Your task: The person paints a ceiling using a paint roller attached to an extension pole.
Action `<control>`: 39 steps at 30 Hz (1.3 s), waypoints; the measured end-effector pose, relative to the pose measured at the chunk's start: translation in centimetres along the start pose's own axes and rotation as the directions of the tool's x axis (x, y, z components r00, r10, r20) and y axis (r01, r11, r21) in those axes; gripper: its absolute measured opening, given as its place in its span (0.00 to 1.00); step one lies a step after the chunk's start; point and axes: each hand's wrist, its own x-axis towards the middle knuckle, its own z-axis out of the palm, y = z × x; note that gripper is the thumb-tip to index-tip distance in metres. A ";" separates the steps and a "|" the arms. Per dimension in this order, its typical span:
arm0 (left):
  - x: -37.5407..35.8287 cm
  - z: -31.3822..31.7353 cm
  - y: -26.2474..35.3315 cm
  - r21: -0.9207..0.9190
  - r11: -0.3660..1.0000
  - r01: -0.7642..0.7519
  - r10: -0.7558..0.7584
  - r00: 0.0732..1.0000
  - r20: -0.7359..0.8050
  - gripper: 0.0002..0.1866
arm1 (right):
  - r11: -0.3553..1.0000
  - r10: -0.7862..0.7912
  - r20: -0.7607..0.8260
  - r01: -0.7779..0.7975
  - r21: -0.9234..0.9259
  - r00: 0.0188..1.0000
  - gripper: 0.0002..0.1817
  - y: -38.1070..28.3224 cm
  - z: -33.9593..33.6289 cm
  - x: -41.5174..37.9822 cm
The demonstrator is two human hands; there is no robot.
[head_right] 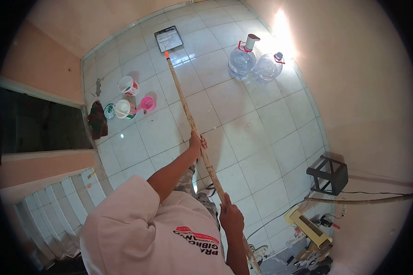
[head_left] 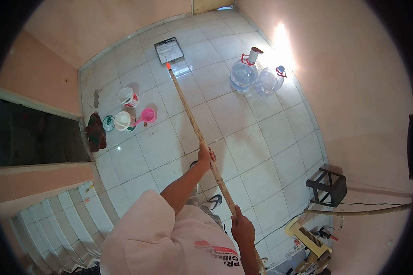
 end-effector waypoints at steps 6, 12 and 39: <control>-2.8 -0.7 -3.6 -0.011 0.999 0.030 -0.029 0.998 0.056 0.32 | 1.000 0.007 0.024 -0.008 0.012 1.000 0.28 1.9 -1.8 -3.6; -3.2 -0.6 -4.4 -0.005 0.998 0.056 -0.056 0.998 0.028 0.31 | 1.000 0.024 0.047 -0.024 0.015 0.999 0.29 2.5 -1.4 -3.6; -3.8 1.5 -2.1 -0.001 0.999 0.044 -0.044 0.997 0.062 0.30 | 1.000 -0.001 -0.006 0.001 0.008 1.000 0.27 0.2 -3.8 -2.8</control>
